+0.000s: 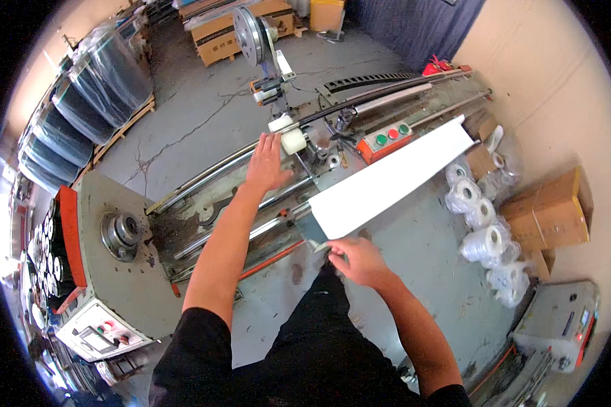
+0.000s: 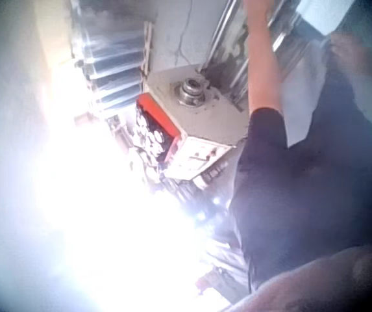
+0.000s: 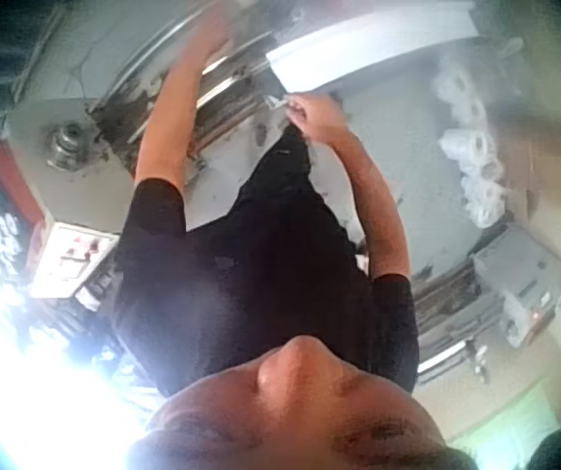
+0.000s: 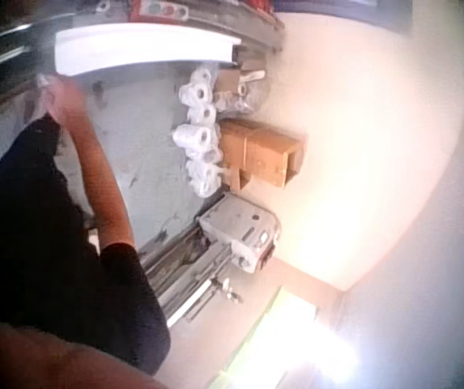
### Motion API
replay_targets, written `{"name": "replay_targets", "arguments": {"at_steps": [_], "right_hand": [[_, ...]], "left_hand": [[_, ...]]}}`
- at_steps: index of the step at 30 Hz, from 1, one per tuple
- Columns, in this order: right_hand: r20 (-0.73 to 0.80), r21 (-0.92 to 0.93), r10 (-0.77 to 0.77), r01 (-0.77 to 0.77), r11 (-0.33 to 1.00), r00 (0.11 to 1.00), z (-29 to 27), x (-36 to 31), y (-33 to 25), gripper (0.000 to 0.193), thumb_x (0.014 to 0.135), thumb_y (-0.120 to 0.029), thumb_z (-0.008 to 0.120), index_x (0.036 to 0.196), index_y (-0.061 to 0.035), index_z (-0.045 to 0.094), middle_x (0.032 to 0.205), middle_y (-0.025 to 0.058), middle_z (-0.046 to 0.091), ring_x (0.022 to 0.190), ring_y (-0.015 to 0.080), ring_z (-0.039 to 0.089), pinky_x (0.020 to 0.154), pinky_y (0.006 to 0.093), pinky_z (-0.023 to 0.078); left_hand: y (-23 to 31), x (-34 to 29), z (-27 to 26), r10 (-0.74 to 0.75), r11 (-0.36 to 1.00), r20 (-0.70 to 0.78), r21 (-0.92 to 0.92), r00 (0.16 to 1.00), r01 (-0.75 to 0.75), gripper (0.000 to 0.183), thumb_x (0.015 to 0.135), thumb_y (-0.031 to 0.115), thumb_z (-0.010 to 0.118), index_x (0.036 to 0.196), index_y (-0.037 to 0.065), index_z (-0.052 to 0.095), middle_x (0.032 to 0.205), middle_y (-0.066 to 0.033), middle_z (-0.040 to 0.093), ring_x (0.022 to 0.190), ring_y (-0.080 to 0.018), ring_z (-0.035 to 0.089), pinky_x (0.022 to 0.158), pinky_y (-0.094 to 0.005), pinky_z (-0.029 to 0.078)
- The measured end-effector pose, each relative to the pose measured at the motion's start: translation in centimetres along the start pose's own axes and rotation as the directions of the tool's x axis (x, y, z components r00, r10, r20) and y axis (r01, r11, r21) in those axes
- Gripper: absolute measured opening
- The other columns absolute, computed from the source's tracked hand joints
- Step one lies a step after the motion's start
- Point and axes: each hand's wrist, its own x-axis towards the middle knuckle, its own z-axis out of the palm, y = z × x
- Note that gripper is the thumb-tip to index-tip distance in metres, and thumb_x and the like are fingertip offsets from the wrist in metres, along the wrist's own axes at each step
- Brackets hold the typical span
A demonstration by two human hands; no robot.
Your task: The person picks up a long metal rod, places it into an industrial processing machine, and operates a touchscreen interface to manage the machine's functions. The person is also seen adjusting their belt and interacting with components on the machine's side.
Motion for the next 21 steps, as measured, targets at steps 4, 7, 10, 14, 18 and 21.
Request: {"name": "replay_targets", "arguments": {"at_steps": [4, 7, 10, 14, 18, 21], "right_hand": [[-0.108, -0.203, -0.178, 0.153, 0.967, 0.978, -8.9, 9.2, 7.0, 0.036, 0.096, -0.026, 0.069, 0.128, -0.0097, 0.070, 0.115, 0.0133, 0.074, 0.104, 0.0382, 0.068, 0.093, 0.0476, 0.054], [-0.176, -0.185, -0.261, 0.229, 0.956, 0.949, -13.8, 16.5, 11.6, 0.044, 0.092, -0.025, 0.072, 0.131, -0.0068, 0.067, 0.126, 0.0146, 0.069, 0.115, 0.0382, 0.065, 0.102, 0.0490, 0.050], [-0.150, -0.235, -0.396, 0.356, 0.904, 0.906, -16.2, 24.5, 14.6, 0.054, 0.088, -0.024, 0.075, 0.137, -0.0048, 0.063, 0.137, 0.0175, 0.063, 0.128, 0.0377, 0.058, 0.110, 0.0480, 0.046], [0.159, -0.223, -0.532, 0.555, 0.801, 0.832, -17.8, 33.3, 17.4, 0.058, 0.085, -0.027, 0.081, 0.137, -0.0066, 0.063, 0.135, 0.0145, 0.062, 0.128, 0.0359, 0.058, 0.111, 0.0464, 0.046], [0.335, -0.085, -0.658, 0.717, 0.692, 0.675, -17.4, 37.4, 19.7, 0.048, 0.082, -0.032, 0.081, 0.122, -0.0088, 0.069, 0.123, 0.0098, 0.067, 0.124, 0.0308, 0.058, 0.107, 0.0432, 0.048], [0.307, -0.059, -0.773, 0.822, 0.567, 0.555, -15.5, 37.8, 20.6, 0.045, 0.076, -0.036, 0.084, 0.111, -0.0108, 0.074, 0.114, 0.0074, 0.068, 0.120, 0.0277, 0.060, 0.108, 0.0429, 0.046]], "left_hand": [[1.6, 8.3, 4.9, -0.089, 0.996, -0.147, -0.012, 0.985, 0.088, 0.122, 0.076, 0.042, 0.090, 0.165, -0.002, 0.020, 0.170, -0.0215, 0.029, 0.160, -0.0382, 0.022, 0.131, -0.0474, 0.022], [3.6, 12.3, 7.1, -0.200, 0.962, -0.040, 0.181, 0.979, 0.204, 0.120, 0.075, 0.041, 0.091, 0.164, -0.002, 0.022, 0.170, -0.0218, 0.028, 0.160, -0.0374, 0.021, 0.131, -0.0487, 0.021], [5.5, 14.5, 7.9, -0.302, 0.937, 0.005, 0.186, 0.953, 0.296, 0.113, 0.077, 0.033, 0.090, 0.162, -0.003, 0.026, 0.169, -0.0225, 0.029, 0.160, -0.0364, 0.023, 0.131, -0.0502, 0.019], [7.0, 16.5, 8.0, -0.307, 0.926, -0.027, 0.221, 0.951, 0.305, 0.107, 0.075, 0.023, 0.088, 0.161, -0.002, 0.029, 0.170, -0.0222, 0.029, 0.160, -0.0365, 0.024, 0.131, -0.0497, 0.018], [8.1, 17.5, 8.3, -0.345, 0.907, -0.025, 0.248, 0.938, 0.340, 0.103, 0.075, 0.017, 0.084, 0.160, -0.003, 0.029, 0.170, -0.0235, 0.029, 0.159, -0.0384, 0.026, 0.131, -0.0499, 0.019], [8.4, 18.2, 8.9, -0.324, 0.902, -0.040, 0.289, 0.945, 0.321, 0.091, 0.080, 0.011, 0.074, 0.160, -0.003, 0.031, 0.170, -0.0236, 0.029, 0.159, -0.0393, 0.027, 0.131, -0.0508, 0.020]]}}
